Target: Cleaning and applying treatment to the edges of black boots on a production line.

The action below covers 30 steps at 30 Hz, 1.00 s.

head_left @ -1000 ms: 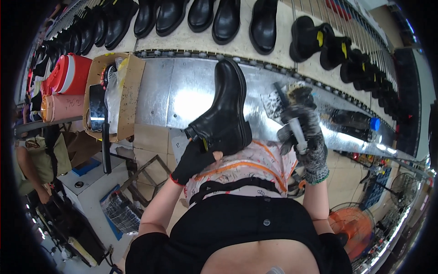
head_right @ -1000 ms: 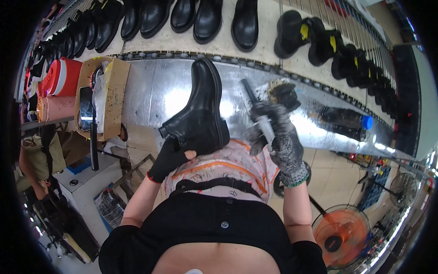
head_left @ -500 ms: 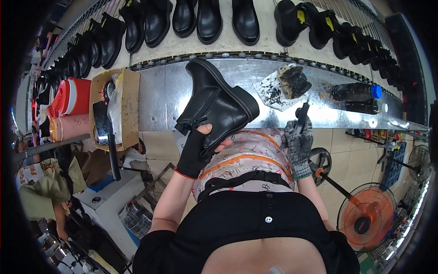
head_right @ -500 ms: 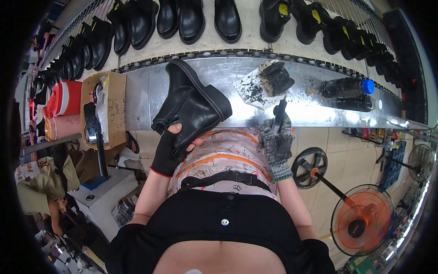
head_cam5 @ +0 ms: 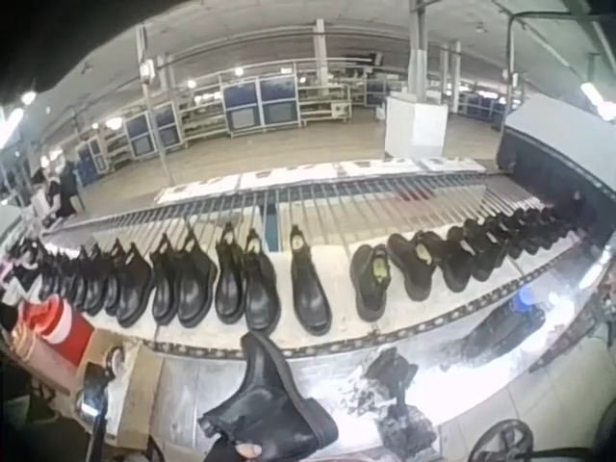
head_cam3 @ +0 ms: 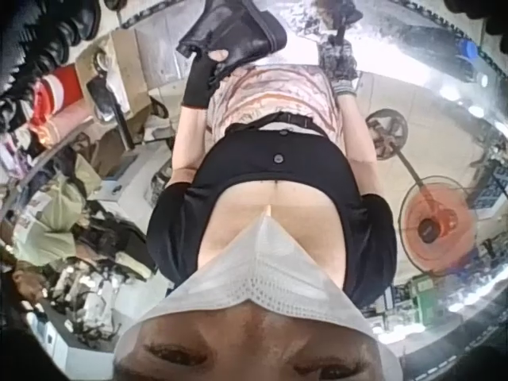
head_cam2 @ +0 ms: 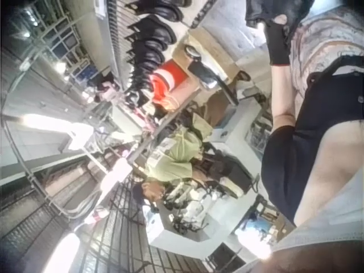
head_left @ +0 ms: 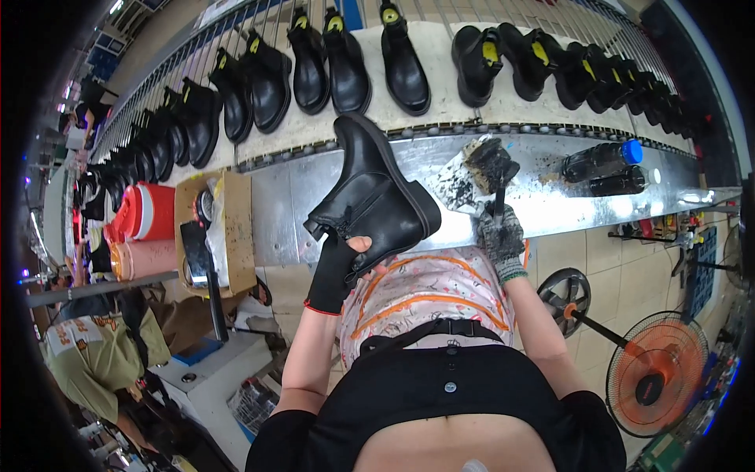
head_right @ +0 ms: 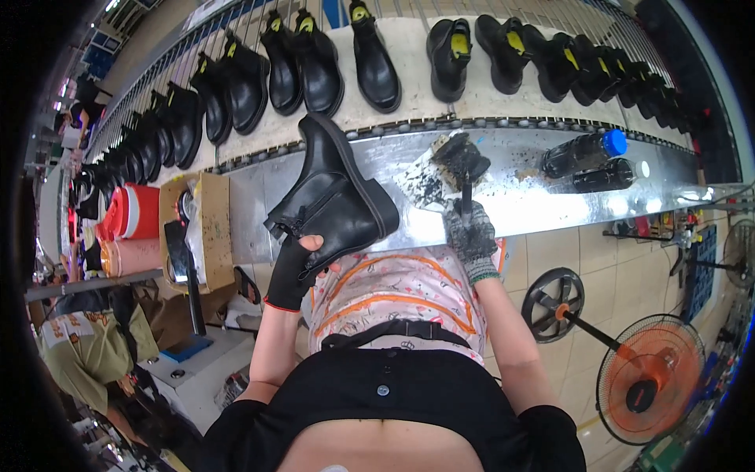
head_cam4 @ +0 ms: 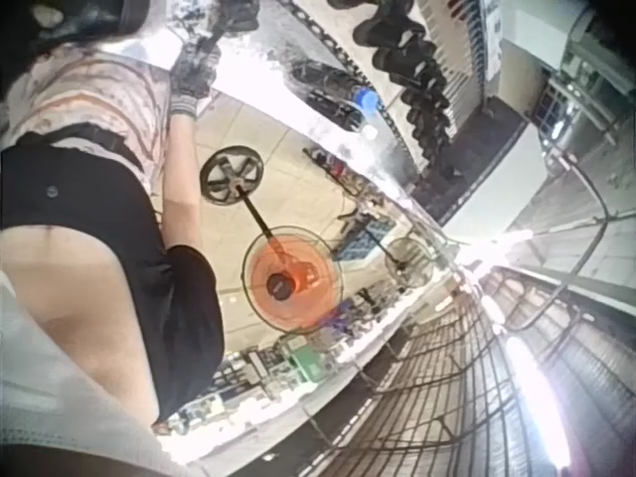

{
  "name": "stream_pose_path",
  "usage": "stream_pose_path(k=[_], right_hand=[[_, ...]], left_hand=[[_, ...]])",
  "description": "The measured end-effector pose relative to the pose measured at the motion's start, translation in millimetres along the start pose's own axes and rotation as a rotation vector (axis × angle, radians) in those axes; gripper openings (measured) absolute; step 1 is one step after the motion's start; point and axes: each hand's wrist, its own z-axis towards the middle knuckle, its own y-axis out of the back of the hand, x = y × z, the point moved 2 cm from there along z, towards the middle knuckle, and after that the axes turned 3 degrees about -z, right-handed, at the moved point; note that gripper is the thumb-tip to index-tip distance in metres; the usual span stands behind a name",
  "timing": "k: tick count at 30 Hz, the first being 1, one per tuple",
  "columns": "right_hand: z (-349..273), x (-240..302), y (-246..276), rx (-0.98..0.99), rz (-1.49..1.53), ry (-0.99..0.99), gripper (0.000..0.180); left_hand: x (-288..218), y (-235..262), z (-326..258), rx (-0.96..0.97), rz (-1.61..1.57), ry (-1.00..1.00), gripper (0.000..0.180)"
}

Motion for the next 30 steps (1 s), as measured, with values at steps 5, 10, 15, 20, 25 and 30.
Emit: stream_pose_path(k=[5, 10, 15, 20, 25, 30], right_hand=[[-2.0, -24.6, -7.6, -0.134, -0.288, 0.234, 0.024], [-7.0, -9.6, -6.7, -0.144, -0.23, 0.074, 0.022], [-8.2, -4.9, -9.1, -0.135, -0.111, 0.112, 0.025], [-7.6, -14.9, -8.8, -0.052, -0.178, 0.097, 0.027], [-9.5, -18.3, -8.9, -0.023, -0.19, 0.129, 0.028], [-9.0, -11.6, -7.3, 0.054, -0.086, 0.038, 0.028]], left_hand=[[-49.9, -39.4, 71.2, 0.163, 0.262, -0.124, 0.037], [-95.1, -99.3, 193.9, 0.214, 0.341, -0.152, 0.032], [-100.9, -145.5, 281.8, -0.018, 0.662, -0.274, 0.055], [-83.5, -175.5, 312.8, -0.105, 1.185, -0.467, 0.091], [-84.6, -155.0, 302.7, -0.014, 1.125, -0.854, 0.079], [-47.4, -123.9, 304.7, -0.369, 0.712, -1.134, 0.081]])
